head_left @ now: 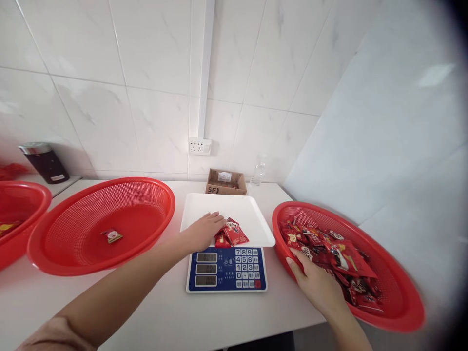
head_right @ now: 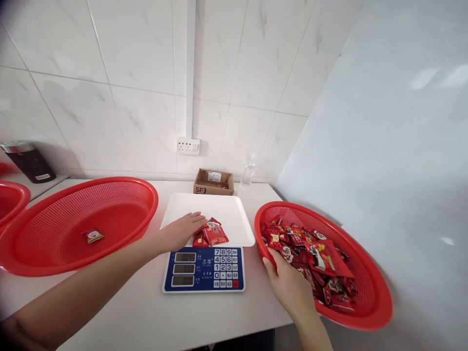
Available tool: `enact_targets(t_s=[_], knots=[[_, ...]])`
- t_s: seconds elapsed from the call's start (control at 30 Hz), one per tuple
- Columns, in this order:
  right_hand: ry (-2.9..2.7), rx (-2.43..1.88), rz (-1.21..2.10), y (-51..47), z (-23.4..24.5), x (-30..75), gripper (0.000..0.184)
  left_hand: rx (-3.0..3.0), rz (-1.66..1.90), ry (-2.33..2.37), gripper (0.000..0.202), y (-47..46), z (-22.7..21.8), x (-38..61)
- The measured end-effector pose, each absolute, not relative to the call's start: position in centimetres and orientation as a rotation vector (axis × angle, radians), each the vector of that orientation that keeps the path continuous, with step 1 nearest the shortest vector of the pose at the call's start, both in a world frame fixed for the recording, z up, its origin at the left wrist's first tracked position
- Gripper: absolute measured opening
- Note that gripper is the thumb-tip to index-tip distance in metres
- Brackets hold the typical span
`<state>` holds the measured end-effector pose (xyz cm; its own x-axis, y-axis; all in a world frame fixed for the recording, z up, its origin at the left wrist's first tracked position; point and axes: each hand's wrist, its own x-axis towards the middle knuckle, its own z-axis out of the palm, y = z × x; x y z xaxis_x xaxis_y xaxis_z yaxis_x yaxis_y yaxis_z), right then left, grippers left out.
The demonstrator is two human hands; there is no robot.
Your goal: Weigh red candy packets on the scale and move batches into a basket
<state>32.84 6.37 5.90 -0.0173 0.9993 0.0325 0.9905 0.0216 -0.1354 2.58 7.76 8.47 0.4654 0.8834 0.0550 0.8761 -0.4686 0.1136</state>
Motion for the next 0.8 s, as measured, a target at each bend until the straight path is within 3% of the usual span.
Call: enact_targets(t_s=[0.3, 0.47, 0.57, 0.8], knots=[[-2.175, -2.109, 0.123, 6.4, 5.7, 32.9, 0.051, 2.394, 0.319, 2.188, 0.033, 6.1, 10.9, -2.6], [-2.178, -2.108, 0.111, 6.4, 5.4, 33.0, 0.052, 2.123, 0.454, 2.529, 0.033, 3.8, 12.5, -6.6], [-2.176, -2.101, 0.082, 6.5, 5.2, 33.0, 0.052, 2.184, 0.488, 2.394, 0.038, 3.7, 11.8, -4.9], [-2.171, -2.119, 0.104, 6.5, 5.1, 33.0, 0.052, 2.481, 0.438, 1.583, 0.045, 6.5, 8.9, 5.3]])
